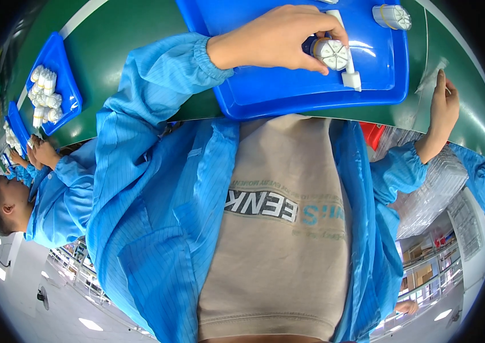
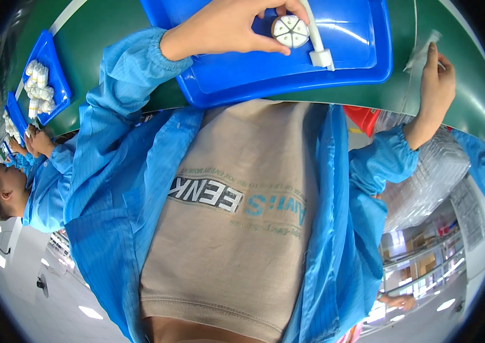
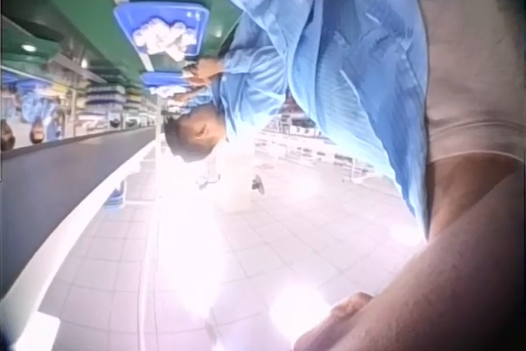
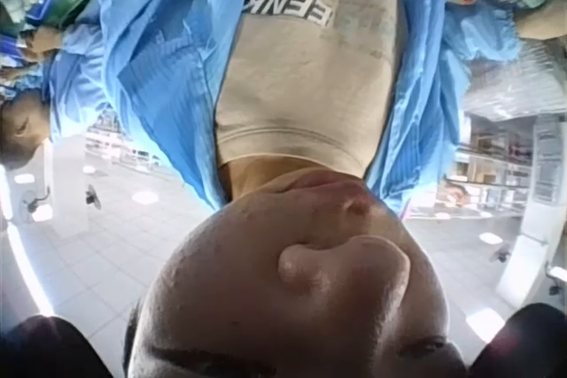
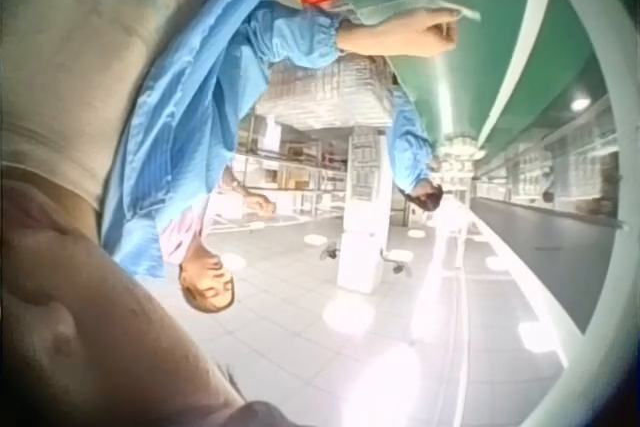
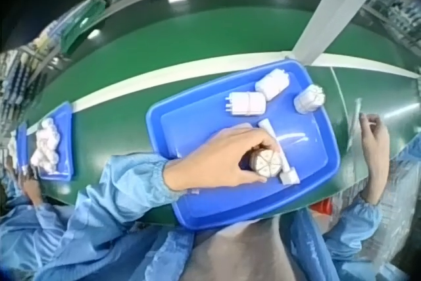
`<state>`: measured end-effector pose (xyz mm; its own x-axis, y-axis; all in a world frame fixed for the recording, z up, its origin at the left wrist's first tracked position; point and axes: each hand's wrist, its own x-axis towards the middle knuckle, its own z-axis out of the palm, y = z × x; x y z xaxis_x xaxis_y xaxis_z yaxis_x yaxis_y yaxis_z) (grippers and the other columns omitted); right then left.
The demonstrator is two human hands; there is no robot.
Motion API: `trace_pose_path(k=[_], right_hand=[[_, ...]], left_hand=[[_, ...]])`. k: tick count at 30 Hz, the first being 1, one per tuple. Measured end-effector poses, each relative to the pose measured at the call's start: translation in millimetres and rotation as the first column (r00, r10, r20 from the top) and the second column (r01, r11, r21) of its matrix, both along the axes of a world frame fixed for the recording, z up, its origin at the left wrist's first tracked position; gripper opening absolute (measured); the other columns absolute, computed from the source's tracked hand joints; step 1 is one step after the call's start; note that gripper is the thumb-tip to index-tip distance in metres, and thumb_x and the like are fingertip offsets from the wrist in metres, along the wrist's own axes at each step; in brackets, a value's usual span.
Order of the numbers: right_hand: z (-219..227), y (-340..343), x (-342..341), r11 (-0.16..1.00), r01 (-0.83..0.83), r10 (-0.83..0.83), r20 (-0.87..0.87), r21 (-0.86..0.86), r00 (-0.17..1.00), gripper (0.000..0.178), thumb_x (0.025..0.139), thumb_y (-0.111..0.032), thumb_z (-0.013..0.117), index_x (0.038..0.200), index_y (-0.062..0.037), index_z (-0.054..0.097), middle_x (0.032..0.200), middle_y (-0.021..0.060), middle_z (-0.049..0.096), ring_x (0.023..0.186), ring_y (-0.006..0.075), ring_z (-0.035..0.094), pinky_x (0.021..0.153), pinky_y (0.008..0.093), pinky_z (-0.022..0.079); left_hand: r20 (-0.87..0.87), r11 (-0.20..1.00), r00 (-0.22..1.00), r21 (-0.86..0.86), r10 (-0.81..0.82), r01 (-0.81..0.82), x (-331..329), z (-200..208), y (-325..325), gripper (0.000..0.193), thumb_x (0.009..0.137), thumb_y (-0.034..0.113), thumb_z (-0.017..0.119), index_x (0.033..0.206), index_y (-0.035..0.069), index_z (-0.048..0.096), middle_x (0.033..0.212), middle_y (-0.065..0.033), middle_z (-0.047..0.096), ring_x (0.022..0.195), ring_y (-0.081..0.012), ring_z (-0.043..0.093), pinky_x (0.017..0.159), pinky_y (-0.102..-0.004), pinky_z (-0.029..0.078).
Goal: The person assembles small white plastic components by inserting parts and securing them with a tool.
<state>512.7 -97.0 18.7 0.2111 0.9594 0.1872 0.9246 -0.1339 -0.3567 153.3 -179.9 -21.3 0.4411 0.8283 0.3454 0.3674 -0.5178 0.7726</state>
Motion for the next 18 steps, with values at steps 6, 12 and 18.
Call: trace_pose_path(k=[6, 12, 18], right_hand=[[47, -64, -84, 0.95, -0.308, 0.228, -0.557, -0.054, 0.798, 0.029, 0.095, -0.024, 0.071, 0.113, -0.0016, 0.066, 0.093, 0.0118, 0.071, 0.082, 0.0187, 0.066, 0.074, 0.0302, 0.053], [4, -74, -142, 0.719, -0.686, 0.633, -0.3, -0.113, 0.713, 0.042, 0.088, -0.014, 0.073, 0.126, -0.0027, 0.058, 0.086, 0.0177, 0.066, 0.079, 0.0289, 0.068, 0.072, 0.0347, 0.054], [10, -56, -123, 0.81, -0.562, 0.255, -0.764, -0.165, 0.593, 0.025, 0.096, -0.013, 0.064, 0.117, 0.0013, 0.061, 0.078, 0.0051, 0.062, 0.065, 0.0109, 0.057, 0.065, 0.0287, 0.051]], left_hand=[[0.038, 0.983, 0.992, -0.133, -0.121, 0.125, -5, 7, 3, 0.046, 0.077, 0.014, 0.082, 0.121, 0.013, 0.067, 0.114, -0.0121, 0.07, 0.106, -0.029, 0.066, 0.092, -0.0404, 0.054], [0.029, 0.947, 0.981, -0.256, -0.191, 0.192, -13, 25, 3, 0.045, 0.078, 0.006, 0.074, 0.121, 0.013, 0.066, 0.112, -0.0124, 0.069, 0.109, -0.0319, 0.064, 0.094, -0.0425, 0.052], [0.042, 0.99, 0.99, -0.008, -0.137, 0.138, -8, 16, 0, 0.044, 0.077, 0.011, 0.078, 0.118, 0.008, 0.066, 0.106, -0.0106, 0.067, 0.111, -0.0316, 0.061, 0.096, -0.0391, 0.051]])
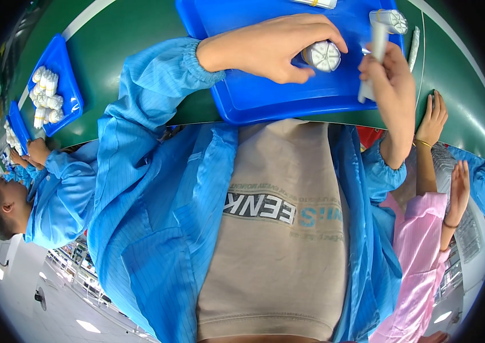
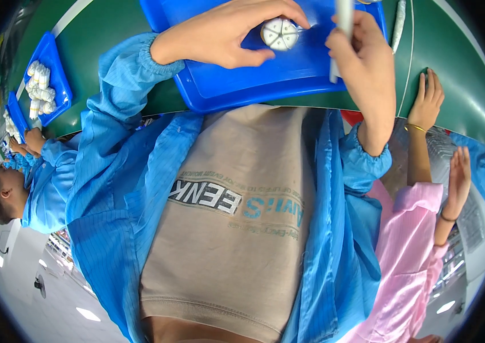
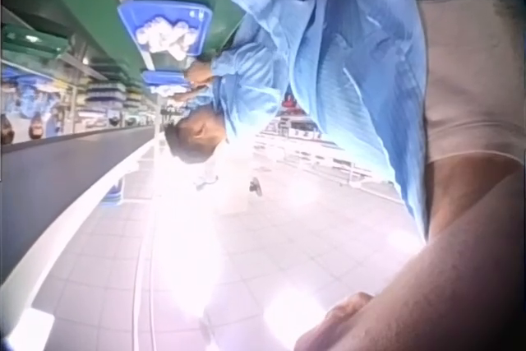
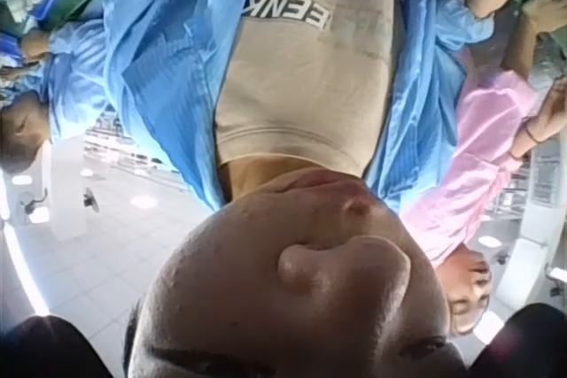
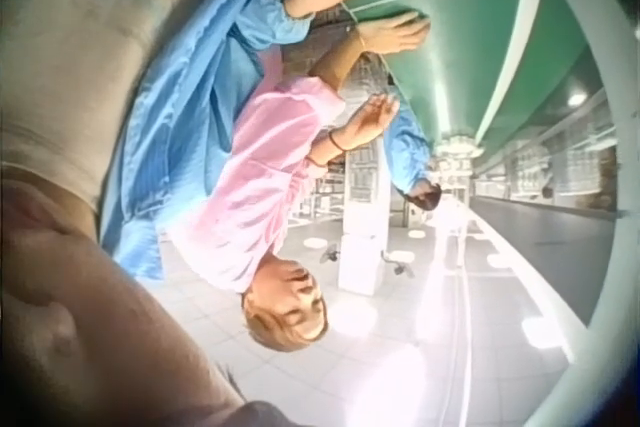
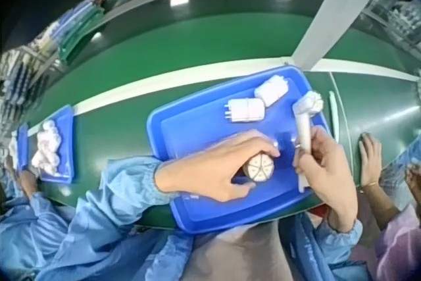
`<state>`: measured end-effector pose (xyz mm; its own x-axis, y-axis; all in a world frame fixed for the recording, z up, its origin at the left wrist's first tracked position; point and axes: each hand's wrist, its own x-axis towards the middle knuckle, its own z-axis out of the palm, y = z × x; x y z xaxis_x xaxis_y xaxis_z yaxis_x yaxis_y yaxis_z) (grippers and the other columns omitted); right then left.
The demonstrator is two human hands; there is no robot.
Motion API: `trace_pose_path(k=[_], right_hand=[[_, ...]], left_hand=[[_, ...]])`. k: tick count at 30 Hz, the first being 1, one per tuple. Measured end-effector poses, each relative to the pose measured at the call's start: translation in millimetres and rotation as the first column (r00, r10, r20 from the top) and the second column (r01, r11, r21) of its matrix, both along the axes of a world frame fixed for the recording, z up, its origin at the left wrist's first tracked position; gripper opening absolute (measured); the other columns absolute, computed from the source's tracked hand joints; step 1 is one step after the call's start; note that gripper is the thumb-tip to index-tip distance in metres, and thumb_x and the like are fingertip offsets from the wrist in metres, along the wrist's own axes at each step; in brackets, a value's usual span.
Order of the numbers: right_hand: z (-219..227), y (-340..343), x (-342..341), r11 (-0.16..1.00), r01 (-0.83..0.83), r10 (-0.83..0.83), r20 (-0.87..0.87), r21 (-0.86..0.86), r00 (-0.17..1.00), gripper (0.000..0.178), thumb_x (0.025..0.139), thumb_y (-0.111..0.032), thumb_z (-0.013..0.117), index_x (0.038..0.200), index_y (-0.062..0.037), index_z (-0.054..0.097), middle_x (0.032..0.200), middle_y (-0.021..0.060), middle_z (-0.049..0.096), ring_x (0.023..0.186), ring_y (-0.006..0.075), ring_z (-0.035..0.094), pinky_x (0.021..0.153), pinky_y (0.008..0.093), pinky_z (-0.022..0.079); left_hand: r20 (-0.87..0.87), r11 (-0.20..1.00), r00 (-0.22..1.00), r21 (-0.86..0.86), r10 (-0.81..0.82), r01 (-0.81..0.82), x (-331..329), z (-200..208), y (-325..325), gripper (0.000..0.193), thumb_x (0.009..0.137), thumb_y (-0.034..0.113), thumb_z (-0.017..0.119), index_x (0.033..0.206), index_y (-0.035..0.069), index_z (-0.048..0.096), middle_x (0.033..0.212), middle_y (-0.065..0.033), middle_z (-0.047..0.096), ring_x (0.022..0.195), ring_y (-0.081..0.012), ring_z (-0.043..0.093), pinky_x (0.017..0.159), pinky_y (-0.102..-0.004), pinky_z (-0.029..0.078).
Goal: The person assembles small white plastic components by inserting parts and securing them with a tool.
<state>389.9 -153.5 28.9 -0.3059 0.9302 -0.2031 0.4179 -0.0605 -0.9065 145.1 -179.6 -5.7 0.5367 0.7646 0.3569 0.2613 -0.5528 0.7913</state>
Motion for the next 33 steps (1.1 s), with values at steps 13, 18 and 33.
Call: trace_pose_path(k=[13, 18, 33], right_hand=[[22, 5, -41, 0.988, 0.149, -0.062, -0.781, 0.039, 0.622, 0.037, 0.107, -0.035, 0.04, 0.103, -0.0012, 0.056, 0.059, 0.0005, 0.037, 0.049, 0.0081, 0.029, 0.046, 0.028, 0.03], [-7, 13, -49, 0.931, 0.236, 0.037, -0.716, 0.278, 0.697, 0.041, 0.107, -0.036, 0.041, 0.113, 0.0013, 0.057, 0.061, 0.0018, 0.041, 0.047, 0.0088, 0.034, 0.041, 0.0264, 0.033], [1, -3, -62, 0.926, 0.299, -0.056, -0.699, 0.23, 0.713, 0.043, 0.104, -0.047, 0.043, 0.079, -0.0134, 0.035, 0.052, -0.0011, 0.029, 0.042, 0.0089, 0.018, 0.041, 0.0278, 0.019]], left_hand=[[-0.018, 0.997, 0.998, -0.04, 0.067, -0.068, 4, -6, 9, 0.042, 0.074, 0.025, 0.085, 0.113, 0.012, 0.074, 0.112, -0.0097, 0.072, 0.104, -0.0287, 0.067, 0.092, -0.0392, 0.054], [-0.052, 0.993, 0.993, -0.042, 0.105, -0.107, 0, -13, 2, 0.043, 0.074, 0.025, 0.085, 0.113, 0.012, 0.074, 0.111, -0.009, 0.072, 0.104, -0.0289, 0.067, 0.093, -0.0401, 0.053], [-0.11, 0.986, 0.984, 0.103, 0.139, -0.128, -2, -8, -3, 0.047, 0.071, 0.034, 0.086, 0.11, 0.011, 0.073, 0.107, -0.0055, 0.072, 0.1, -0.027, 0.067, 0.087, -0.0383, 0.055]])
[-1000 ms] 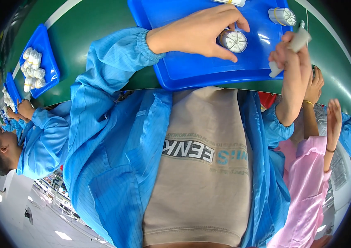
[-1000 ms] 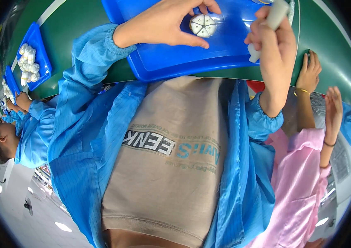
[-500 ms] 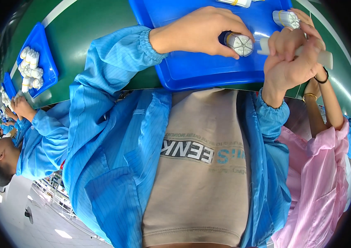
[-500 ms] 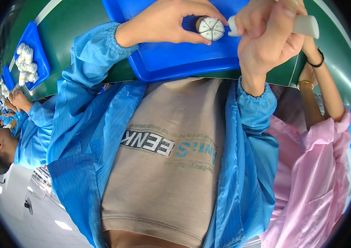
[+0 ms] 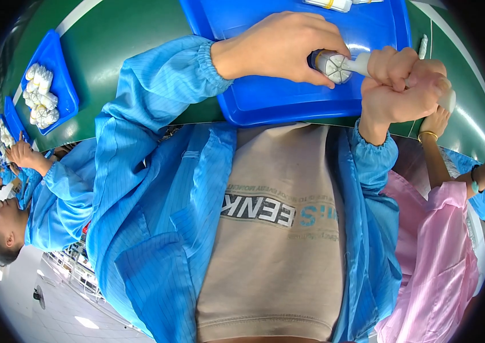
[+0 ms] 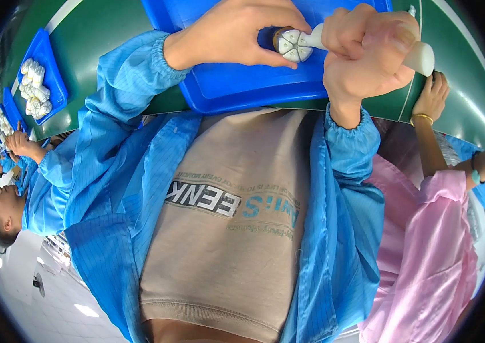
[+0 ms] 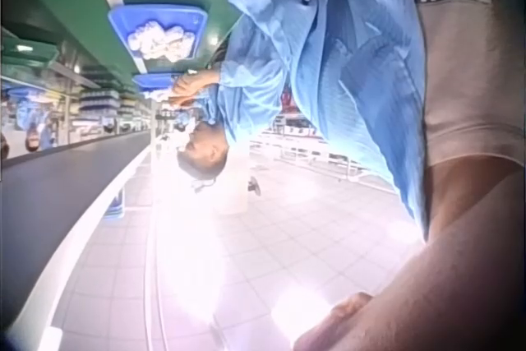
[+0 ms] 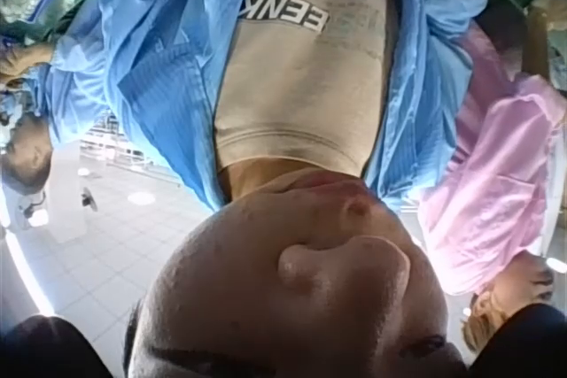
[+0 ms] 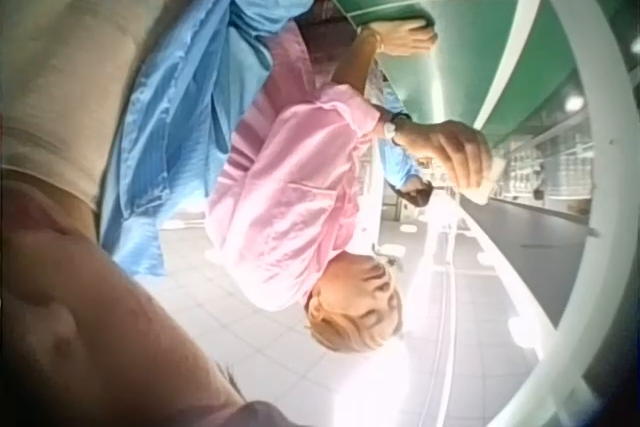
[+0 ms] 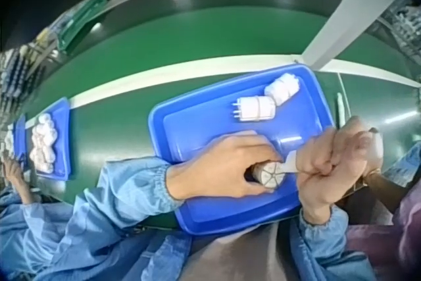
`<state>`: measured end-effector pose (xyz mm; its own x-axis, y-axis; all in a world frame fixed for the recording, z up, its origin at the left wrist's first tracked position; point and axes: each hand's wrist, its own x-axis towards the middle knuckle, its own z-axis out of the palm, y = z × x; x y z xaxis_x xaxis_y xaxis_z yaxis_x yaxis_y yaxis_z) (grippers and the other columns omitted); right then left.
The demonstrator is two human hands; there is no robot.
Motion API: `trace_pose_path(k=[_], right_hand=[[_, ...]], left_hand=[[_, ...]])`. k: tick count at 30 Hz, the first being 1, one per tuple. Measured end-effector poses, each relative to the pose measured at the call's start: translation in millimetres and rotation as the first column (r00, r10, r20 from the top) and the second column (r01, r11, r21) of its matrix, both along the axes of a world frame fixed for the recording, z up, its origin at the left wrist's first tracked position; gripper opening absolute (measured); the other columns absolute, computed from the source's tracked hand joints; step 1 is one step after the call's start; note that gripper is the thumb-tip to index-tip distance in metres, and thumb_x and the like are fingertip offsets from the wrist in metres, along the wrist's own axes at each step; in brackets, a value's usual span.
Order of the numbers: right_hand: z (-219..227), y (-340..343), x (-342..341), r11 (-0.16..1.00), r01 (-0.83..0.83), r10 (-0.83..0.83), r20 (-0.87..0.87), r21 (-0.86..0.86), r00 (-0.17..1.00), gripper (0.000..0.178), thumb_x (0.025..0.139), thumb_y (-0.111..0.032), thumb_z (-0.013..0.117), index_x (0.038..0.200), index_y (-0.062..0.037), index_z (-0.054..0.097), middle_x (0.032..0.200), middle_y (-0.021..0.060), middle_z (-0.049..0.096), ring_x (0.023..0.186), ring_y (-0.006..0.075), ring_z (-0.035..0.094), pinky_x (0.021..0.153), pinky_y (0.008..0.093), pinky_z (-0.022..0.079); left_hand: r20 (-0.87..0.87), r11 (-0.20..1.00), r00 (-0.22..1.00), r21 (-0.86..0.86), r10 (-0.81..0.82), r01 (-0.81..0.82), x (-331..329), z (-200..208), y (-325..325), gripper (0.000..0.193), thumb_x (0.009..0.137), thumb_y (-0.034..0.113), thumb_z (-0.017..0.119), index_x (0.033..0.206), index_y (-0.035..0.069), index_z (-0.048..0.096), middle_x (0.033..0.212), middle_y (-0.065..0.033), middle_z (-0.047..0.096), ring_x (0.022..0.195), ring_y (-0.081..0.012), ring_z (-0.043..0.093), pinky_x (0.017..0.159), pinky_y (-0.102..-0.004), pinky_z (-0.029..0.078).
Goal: The person assembles small white plastic components by inserting parts and securing them with a tool.
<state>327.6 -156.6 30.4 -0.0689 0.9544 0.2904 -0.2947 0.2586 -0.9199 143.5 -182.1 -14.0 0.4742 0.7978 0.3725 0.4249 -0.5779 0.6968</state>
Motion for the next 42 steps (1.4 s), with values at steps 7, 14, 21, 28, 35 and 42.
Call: trace_pose_path(k=[7, 14, 21, 28, 35, 42], right_hand=[[-7, -1, 0, 0.976, -0.181, 0.178, 0.03, 0.124, 0.983, 0.037, 0.101, -0.036, 0.045, 0.075, -0.0132, 0.034, 0.051, -0.0005, 0.029, 0.043, 0.0095, 0.019, 0.042, 0.0301, 0.02], [-3, -1, 9, 0.947, -0.291, 0.288, 0.043, 0.138, 0.957, 0.035, 0.1, -0.027, 0.05, 0.073, -0.0105, 0.035, 0.054, 0.001, 0.034, 0.046, 0.0102, 0.024, 0.044, 0.0305, 0.021], [-11, 2, 9, 0.952, -0.304, 0.305, -0.024, 0.036, 0.952, 0.035, 0.098, -0.025, 0.05, 0.072, -0.0106, 0.033, 0.054, 0.0005, 0.032, 0.047, 0.0096, 0.024, 0.045, 0.0301, 0.02], [10, 10, 20, 0.904, -0.412, 0.425, -0.122, 0.116, 0.897, 0.037, 0.101, -0.035, 0.041, 0.073, -0.0122, 0.033, 0.055, 0.0013, 0.032, 0.046, 0.0114, 0.021, 0.046, 0.0324, 0.024], [-6, 32, 27, 0.824, -0.563, 0.561, -0.232, 0.068, 0.794, 0.033, 0.099, -0.035, 0.04, 0.072, -0.0163, 0.035, 0.056, -0.0017, 0.034, 0.045, 0.0098, 0.023, 0.045, 0.03, 0.024], [1, 24, 38, 0.865, -0.502, 0.502, -0.017, 0.0, 0.865, 0.035, 0.101, -0.034, 0.043, 0.074, -0.0131, 0.035, 0.057, -0.0003, 0.033, 0.047, 0.0107, 0.024, 0.047, 0.0308, 0.023]], left_hand=[[-0.012, 1.0, 1.0, -0.006, 0.005, -0.005, -2, 0, -1, 0.047, 0.072, 0.035, 0.085, 0.11, 0.01, 0.073, 0.105, -0.0053, 0.072, 0.099, -0.0265, 0.067, 0.085, -0.038, 0.055], [-0.033, 0.999, 0.999, -0.048, 0.007, -0.008, 2, 2, -2, 0.046, 0.072, 0.035, 0.084, 0.11, 0.011, 0.073, 0.105, -0.0045, 0.072, 0.098, -0.026, 0.067, 0.084, -0.0381, 0.056], [-0.019, 1.0, 1.0, -0.013, 0.012, -0.012, 0, -1, -3, 0.046, 0.073, 0.034, 0.084, 0.11, 0.01, 0.072, 0.106, -0.0055, 0.072, 0.099, -0.027, 0.067, 0.085, -0.0392, 0.055], [0.099, 0.997, 0.995, -0.07, -0.009, 0.015, -1, -1, -3, 0.048, 0.073, 0.028, 0.085, 0.113, 0.009, 0.068, 0.105, -0.01, 0.07, 0.098, -0.0294, 0.067, 0.084, -0.0411, 0.055], [0.196, 0.984, 0.976, -0.132, -0.095, 0.122, 2, -5, -2, 0.046, 0.074, 0.016, 0.079, 0.117, 0.004, 0.068, 0.113, -0.016, 0.07, 0.103, -0.0332, 0.068, 0.09, -0.0409, 0.056], [0.141, 0.976, 0.983, -0.167, -0.119, 0.142, 16, 5, 4, 0.048, 0.072, 0.016, 0.075, 0.117, 0.001, 0.068, 0.114, -0.0189, 0.07, 0.105, -0.0357, 0.067, 0.091, -0.0418, 0.055]])
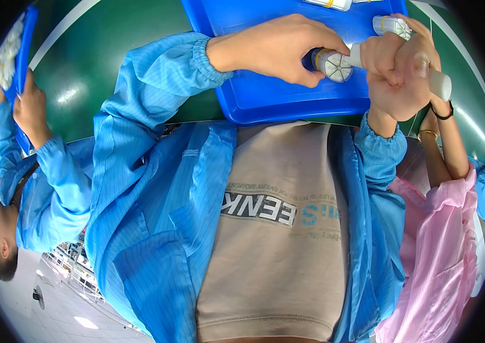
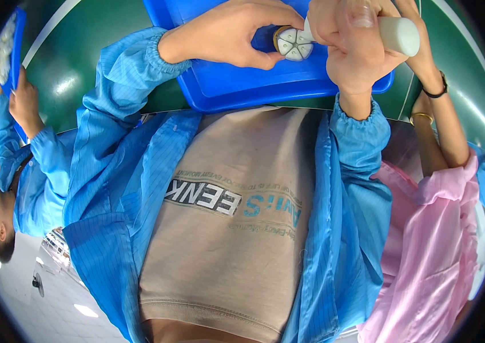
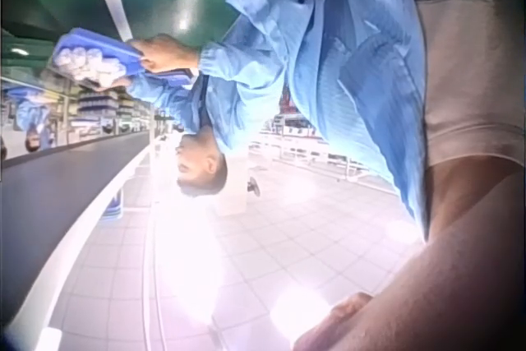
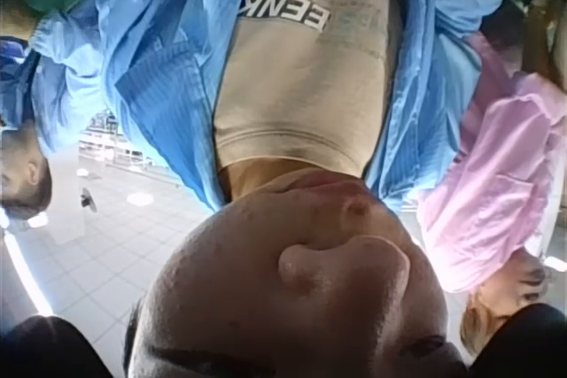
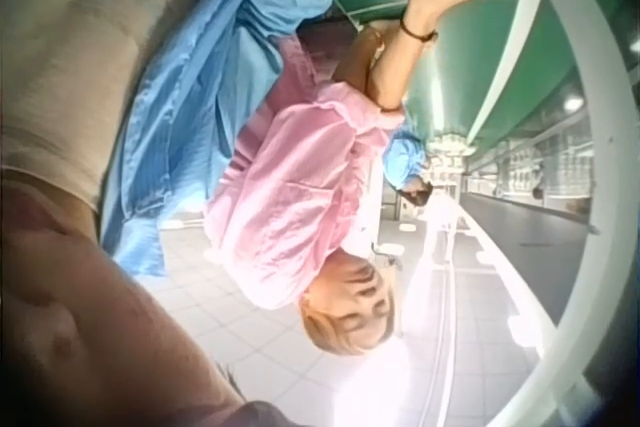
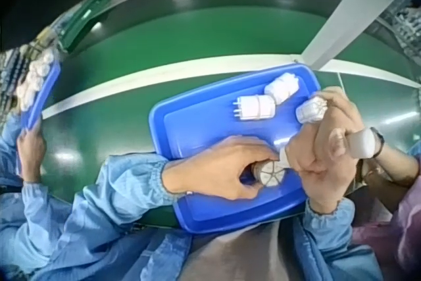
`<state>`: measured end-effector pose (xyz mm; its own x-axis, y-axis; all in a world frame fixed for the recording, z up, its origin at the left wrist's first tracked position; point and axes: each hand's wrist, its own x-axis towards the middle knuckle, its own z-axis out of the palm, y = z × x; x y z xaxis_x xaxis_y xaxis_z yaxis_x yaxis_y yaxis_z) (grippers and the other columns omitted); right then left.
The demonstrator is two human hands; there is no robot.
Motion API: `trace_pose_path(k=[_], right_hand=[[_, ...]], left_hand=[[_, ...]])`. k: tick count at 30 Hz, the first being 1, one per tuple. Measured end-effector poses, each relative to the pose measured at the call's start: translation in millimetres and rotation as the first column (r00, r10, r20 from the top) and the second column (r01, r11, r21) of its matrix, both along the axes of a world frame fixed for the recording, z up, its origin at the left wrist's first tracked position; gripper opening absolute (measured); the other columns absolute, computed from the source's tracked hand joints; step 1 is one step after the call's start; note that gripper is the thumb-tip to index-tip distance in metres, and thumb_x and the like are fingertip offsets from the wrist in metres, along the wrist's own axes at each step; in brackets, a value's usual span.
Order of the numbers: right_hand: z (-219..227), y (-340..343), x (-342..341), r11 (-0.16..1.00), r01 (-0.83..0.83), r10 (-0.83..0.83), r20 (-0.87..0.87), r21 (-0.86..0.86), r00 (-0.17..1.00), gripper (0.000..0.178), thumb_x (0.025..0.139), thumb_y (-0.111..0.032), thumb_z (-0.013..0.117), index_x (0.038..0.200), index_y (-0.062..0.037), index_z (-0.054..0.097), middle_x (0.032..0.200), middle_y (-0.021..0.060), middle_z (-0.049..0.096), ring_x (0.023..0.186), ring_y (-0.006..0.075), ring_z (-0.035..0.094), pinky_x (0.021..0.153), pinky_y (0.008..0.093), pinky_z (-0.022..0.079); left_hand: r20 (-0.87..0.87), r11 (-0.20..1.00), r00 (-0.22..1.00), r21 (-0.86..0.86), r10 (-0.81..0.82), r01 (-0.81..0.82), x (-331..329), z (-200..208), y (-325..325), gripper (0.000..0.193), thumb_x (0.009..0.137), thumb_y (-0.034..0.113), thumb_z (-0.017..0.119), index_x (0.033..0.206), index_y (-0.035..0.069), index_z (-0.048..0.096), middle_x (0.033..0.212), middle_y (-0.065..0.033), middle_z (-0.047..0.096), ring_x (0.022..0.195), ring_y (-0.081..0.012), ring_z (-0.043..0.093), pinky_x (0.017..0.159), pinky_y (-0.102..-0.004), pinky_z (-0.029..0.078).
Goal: The person assembles small white plastic components by inserting parts and securing them with a tool.
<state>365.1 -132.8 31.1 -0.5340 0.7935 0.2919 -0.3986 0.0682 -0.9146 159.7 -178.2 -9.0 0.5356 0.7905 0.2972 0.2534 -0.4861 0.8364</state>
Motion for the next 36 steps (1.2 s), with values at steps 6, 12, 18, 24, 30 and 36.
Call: trace_pose_path(k=[6, 12, 18, 24, 30, 36], right_hand=[[-3, -2, -4, 0.999, 0.047, -0.048, 0.036, 0.023, 0.998, 0.034, 0.099, -0.029, 0.049, 0.072, -0.0107, 0.036, 0.056, 0.001, 0.034, 0.048, 0.0109, 0.025, 0.047, 0.0311, 0.022], [6, -7, -13, 0.99, 0.116, -0.122, 0.08, 0.078, 0.989, 0.035, 0.096, -0.022, 0.057, 0.07, -0.0078, 0.038, 0.055, 0.0026, 0.036, 0.049, 0.0111, 0.027, 0.047, 0.0314, 0.022], [13, -6, -12, 0.992, 0.118, -0.119, 0.022, 0.046, 0.993, 0.034, 0.095, -0.02, 0.055, 0.07, -0.0082, 0.037, 0.054, 0.0024, 0.034, 0.048, 0.0113, 0.026, 0.047, 0.0318, 0.021], [10, -5, -7, 0.995, 0.1, -0.103, -0.106, -0.032, 0.989, 0.032, 0.095, -0.02, 0.05, 0.069, -0.0097, 0.034, 0.054, 0.0017, 0.031, 0.047, 0.0116, 0.025, 0.046, 0.0324, 0.02], [12, 2, -3, 0.997, 0.053, -0.062, -0.152, -0.063, 0.986, 0.032, 0.097, -0.022, 0.043, 0.069, -0.0121, 0.03, 0.055, 0.0005, 0.03, 0.047, 0.0111, 0.023, 0.046, 0.0326, 0.02], [7, 5, -9, 0.998, -0.056, 0.055, -0.029, -0.038, 0.998, 0.032, 0.1, -0.023, 0.045, 0.073, -0.0102, 0.036, 0.056, 0.0015, 0.034, 0.048, 0.0107, 0.024, 0.047, 0.031, 0.021]], left_hand=[[0.001, 0.999, 1.0, -0.042, 0.006, -0.006, -2, 1, -1, 0.047, 0.071, 0.016, 0.075, 0.115, 0.002, 0.069, 0.111, -0.0184, 0.07, 0.101, -0.0362, 0.068, 0.088, -0.0426, 0.055], [0.008, 0.998, 1.0, -0.063, 0.0, 0.001, -3, 6, 4, 0.047, 0.069, 0.015, 0.075, 0.114, 0.002, 0.069, 0.107, -0.0179, 0.07, 0.098, -0.0368, 0.068, 0.085, -0.0434, 0.055], [0.028, 0.999, 1.0, -0.053, -0.001, 0.003, -1, 5, 4, 0.045, 0.069, 0.014, 0.074, 0.113, 0.003, 0.069, 0.105, -0.0172, 0.07, 0.096, -0.0365, 0.068, 0.083, -0.0437, 0.055], [0.076, 1.0, 0.997, 0.001, 0.02, -0.02, -1, 3, 4, 0.046, 0.073, 0.021, 0.081, 0.114, 0.005, 0.069, 0.106, -0.0155, 0.07, 0.096, -0.0351, 0.067, 0.082, -0.0431, 0.056], [0.065, 0.998, 0.996, 0.025, 0.064, -0.065, -4, -1, 4, 0.045, 0.073, 0.022, 0.082, 0.112, 0.004, 0.07, 0.108, -0.0145, 0.07, 0.098, -0.0344, 0.068, 0.085, -0.0405, 0.056], [0.023, 0.999, 1.0, -0.039, 0.005, -0.004, -4, 2, 2, 0.047, 0.07, 0.019, 0.078, 0.113, 0.002, 0.07, 0.111, -0.0178, 0.07, 0.098, -0.035, 0.069, 0.086, -0.0397, 0.056]])
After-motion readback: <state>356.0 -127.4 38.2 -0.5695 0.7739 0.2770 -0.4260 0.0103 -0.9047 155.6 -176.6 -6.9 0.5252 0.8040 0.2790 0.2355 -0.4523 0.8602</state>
